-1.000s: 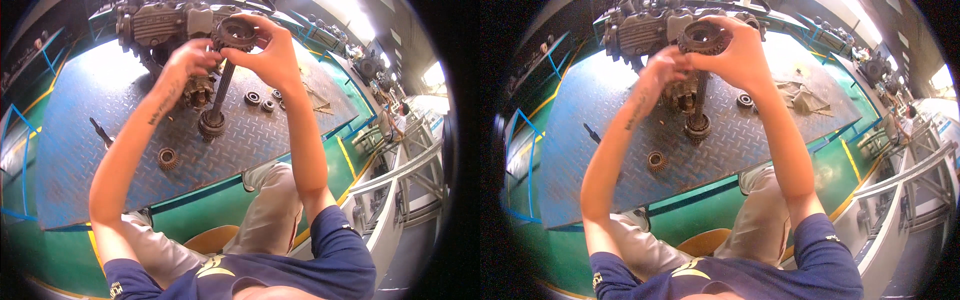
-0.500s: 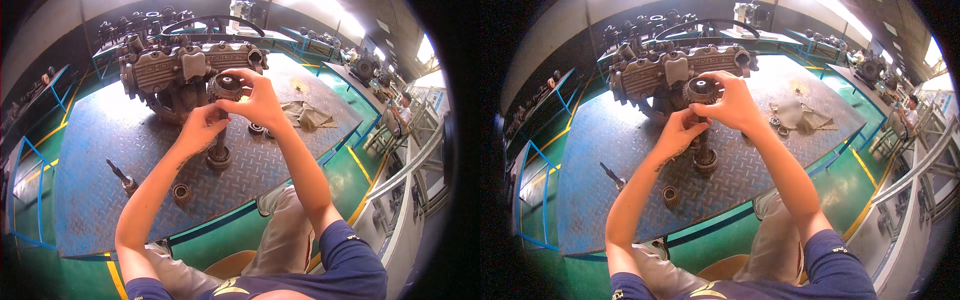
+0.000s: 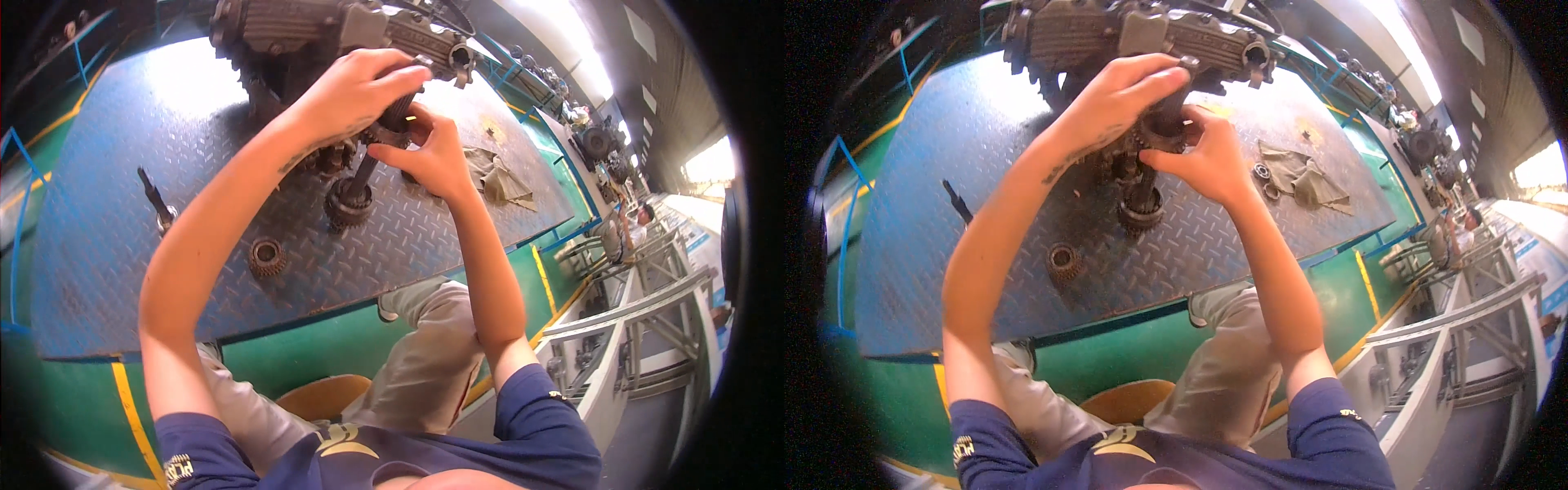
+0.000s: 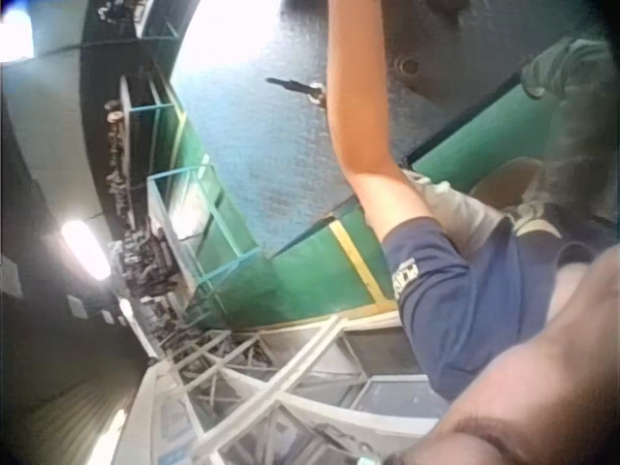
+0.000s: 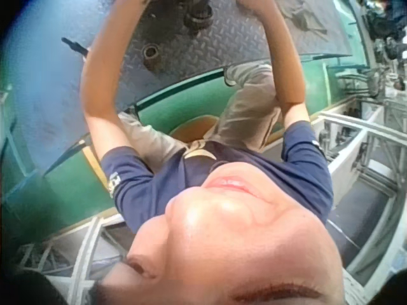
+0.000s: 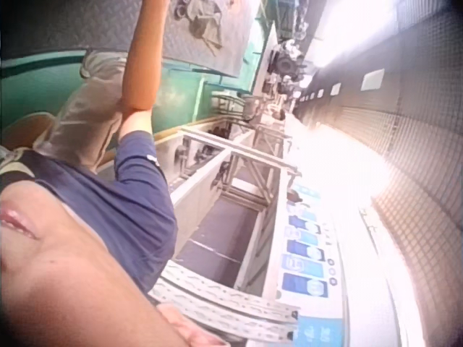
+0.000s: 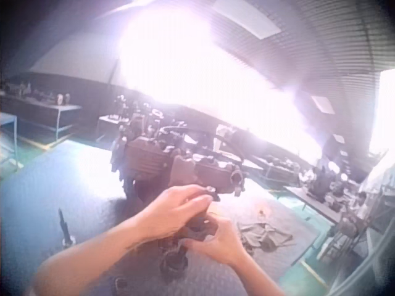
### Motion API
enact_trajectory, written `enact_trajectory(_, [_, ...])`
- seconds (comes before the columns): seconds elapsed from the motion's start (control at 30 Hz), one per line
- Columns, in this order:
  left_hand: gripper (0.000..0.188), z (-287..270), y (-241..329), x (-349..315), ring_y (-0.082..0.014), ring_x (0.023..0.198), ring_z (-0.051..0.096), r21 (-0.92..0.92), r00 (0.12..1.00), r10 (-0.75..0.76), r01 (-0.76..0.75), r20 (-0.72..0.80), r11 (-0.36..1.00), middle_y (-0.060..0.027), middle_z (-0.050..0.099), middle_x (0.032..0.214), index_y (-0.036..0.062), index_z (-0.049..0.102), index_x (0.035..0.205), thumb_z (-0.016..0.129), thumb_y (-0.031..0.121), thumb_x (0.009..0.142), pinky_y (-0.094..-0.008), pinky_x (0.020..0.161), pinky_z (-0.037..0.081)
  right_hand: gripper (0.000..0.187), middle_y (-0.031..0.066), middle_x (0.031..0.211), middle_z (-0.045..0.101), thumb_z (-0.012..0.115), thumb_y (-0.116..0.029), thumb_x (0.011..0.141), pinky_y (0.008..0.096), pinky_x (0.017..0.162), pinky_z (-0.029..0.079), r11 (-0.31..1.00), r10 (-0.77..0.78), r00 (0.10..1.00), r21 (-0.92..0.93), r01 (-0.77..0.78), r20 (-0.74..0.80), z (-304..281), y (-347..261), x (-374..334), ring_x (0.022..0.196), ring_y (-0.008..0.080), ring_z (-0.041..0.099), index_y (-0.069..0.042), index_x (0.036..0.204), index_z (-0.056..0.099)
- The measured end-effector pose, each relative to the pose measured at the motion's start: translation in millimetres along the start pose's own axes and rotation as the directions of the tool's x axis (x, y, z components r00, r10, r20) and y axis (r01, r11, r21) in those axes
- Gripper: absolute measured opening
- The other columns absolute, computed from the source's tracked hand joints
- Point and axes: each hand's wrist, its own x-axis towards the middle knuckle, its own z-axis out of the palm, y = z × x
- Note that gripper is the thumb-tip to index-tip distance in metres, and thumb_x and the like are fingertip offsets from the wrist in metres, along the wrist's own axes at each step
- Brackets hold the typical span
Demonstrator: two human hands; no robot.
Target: The person slides gears and bearings onto a metal shaft on a workbench. They pick up components one by one from the surface and stack them onto the vertical shaft while an engine assembly sits nearby.
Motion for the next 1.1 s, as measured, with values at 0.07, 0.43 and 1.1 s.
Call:
enact_trajectory(0.07, [0.04,3.3,-7.5,-1.6,-0.0249,0.084,0.07,0.196,1.0,-0.013,0.01,0.015,0.981,-0.0191,0.073,0.092,-0.005,0.068,0.115,0.071,0.028,0.092,-0.0376,0.078,0.054,0.055,0.0113,0.101,0.076,0.088,-0.019,0.071,0.0319,0.089,0.055,0.996,0.031,0.999,-0.082,-0.033,-0.034,4.3,10.7,-5.1,0.095,0.0154,0.07,0.006,0.116,0.069])
enact_trajectory(0.43, [0.03,12.2,-18.3,-7.5,-0.0281,0.087,0.073,0.157,0.992,0.083,-0.068,-0.093,0.985,-0.0185,0.075,0.093,-0.0029,0.074,0.104,0.08,0.016,0.082,-0.0362,0.082,0.056,0.053,0.0152,0.099,0.075,0.09,-0.025,0.066,0.0367,0.095,0.052,0.941,0.047,0.997,-0.337,-0.024,0.059,29.5,55.8,-39.2,0.096,0.0233,0.071,0.003,0.108,0.072])
enact_trajectory(1.1, [0.028,28.0,4.3,-21.5,-0.0272,0.085,0.073,0.202,0.997,0.058,-0.048,-0.046,0.978,-0.0174,0.075,0.093,-0.0025,0.073,0.107,0.079,0.011,0.084,-0.0373,0.079,0.057,0.083,0.0105,0.137,0.061,0.091,-0.005,0.072,0.0376,0.114,0.039,0.981,0.097,0.985,0.152,-0.118,0.145,32.1,101.2,-63.9,0.127,0.0217,0.058,0.005,0.144,0.05])
